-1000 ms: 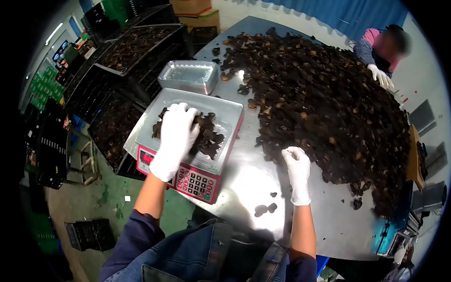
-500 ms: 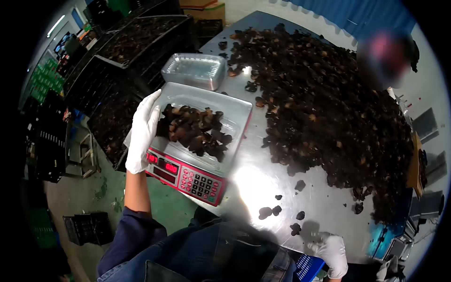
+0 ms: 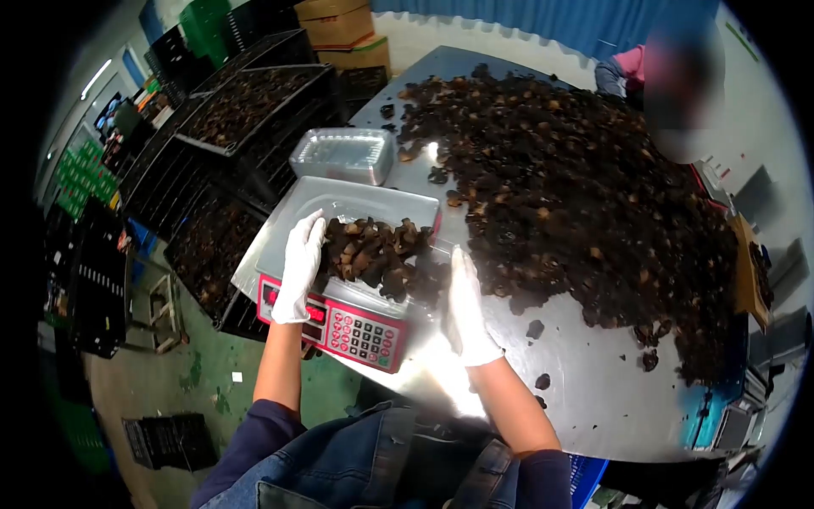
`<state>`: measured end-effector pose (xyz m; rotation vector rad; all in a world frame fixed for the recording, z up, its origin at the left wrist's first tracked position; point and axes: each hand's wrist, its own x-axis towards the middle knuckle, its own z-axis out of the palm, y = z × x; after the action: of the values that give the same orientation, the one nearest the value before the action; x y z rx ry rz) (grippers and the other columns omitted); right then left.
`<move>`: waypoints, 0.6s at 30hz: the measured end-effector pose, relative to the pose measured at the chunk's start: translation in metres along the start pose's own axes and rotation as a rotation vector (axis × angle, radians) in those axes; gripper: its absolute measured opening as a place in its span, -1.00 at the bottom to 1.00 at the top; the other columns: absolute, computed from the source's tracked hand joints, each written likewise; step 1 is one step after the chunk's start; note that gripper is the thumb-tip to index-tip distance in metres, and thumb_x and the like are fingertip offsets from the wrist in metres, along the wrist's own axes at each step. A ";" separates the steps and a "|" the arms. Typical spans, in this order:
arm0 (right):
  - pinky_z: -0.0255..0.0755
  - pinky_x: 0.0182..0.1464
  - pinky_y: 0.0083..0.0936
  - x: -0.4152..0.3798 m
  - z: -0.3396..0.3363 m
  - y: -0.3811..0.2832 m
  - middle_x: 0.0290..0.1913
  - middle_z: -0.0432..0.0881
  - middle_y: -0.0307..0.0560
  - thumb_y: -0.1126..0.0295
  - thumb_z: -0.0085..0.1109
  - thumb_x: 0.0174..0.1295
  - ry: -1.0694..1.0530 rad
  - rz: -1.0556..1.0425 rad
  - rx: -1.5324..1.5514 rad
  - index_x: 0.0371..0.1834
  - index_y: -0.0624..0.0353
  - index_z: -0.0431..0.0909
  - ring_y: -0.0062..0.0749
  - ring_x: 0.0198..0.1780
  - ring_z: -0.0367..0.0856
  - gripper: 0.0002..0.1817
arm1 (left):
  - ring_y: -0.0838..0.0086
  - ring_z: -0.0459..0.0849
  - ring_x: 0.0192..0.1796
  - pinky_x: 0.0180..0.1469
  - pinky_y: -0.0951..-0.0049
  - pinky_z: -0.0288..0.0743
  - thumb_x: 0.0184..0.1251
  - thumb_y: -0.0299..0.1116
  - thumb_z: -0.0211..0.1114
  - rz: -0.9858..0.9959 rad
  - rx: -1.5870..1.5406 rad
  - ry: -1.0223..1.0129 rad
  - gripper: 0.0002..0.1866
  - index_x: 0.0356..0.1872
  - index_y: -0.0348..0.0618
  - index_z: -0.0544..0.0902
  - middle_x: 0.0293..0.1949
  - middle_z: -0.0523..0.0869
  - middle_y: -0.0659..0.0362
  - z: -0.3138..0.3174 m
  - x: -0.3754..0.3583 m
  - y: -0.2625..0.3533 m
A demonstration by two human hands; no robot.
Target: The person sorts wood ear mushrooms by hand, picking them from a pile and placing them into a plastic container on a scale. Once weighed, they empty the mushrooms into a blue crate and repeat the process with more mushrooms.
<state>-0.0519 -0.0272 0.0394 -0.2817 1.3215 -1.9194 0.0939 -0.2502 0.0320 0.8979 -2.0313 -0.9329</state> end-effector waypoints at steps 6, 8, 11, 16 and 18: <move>0.65 0.05 -0.36 -0.064 -0.080 -0.030 0.19 0.60 -0.13 0.16 -0.05 0.55 0.286 -0.157 0.159 0.33 0.15 0.45 -0.37 0.08 0.67 -0.57 | 0.10 0.46 0.21 0.30 0.20 0.33 0.45 -0.22 0.25 0.071 -0.028 -0.240 -0.46 0.32 -0.36 0.44 0.11 0.56 -0.06 0.055 -0.050 0.086; 0.57 0.15 -0.41 -0.106 -0.106 -0.058 0.24 0.59 -0.17 0.17 0.00 0.54 0.352 -0.121 0.213 0.35 0.13 0.46 -0.42 0.15 0.61 -0.57 | 0.11 0.46 0.22 0.31 0.21 0.33 0.45 -0.23 0.26 0.134 -0.135 -0.347 -0.42 0.36 -0.36 0.39 0.14 0.54 -0.07 0.084 -0.072 0.114; 0.55 0.15 -0.41 -0.160 -0.158 -0.073 0.21 0.60 -0.17 0.18 0.01 0.53 0.623 -0.174 0.187 0.33 0.12 0.48 -0.41 0.15 0.61 -0.58 | 0.31 0.48 0.14 0.34 0.37 0.32 0.44 -0.38 0.28 0.301 -0.131 -0.606 -0.39 0.45 -0.27 0.31 0.16 0.51 0.03 0.126 -0.102 0.152; 0.56 -0.15 -0.44 -0.267 -0.250 -0.094 0.07 0.65 -0.09 0.03 0.09 0.46 0.930 -0.251 0.113 0.26 0.07 0.52 -0.36 -0.09 0.69 -0.54 | 0.06 0.38 0.40 0.45 0.21 0.23 0.34 -0.29 0.36 0.391 -0.275 -0.719 -0.34 0.39 -0.35 0.35 0.33 0.44 -0.16 0.164 -0.109 0.184; 0.52 -0.21 -0.47 -0.310 -0.309 -0.087 0.03 0.67 -0.10 -0.05 0.12 0.41 1.050 -0.272 0.047 0.20 0.06 0.56 -0.36 -0.14 0.69 -0.51 | 0.08 0.42 0.38 0.45 0.25 0.24 0.36 -0.29 0.31 0.369 -0.161 -0.658 -0.41 0.35 -0.34 0.41 0.33 0.46 -0.14 0.160 -0.078 0.180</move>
<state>-0.0581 0.4189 0.0527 0.7126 1.9342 -2.4323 -0.0491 -0.0465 0.0782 0.1045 -2.4939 -1.2604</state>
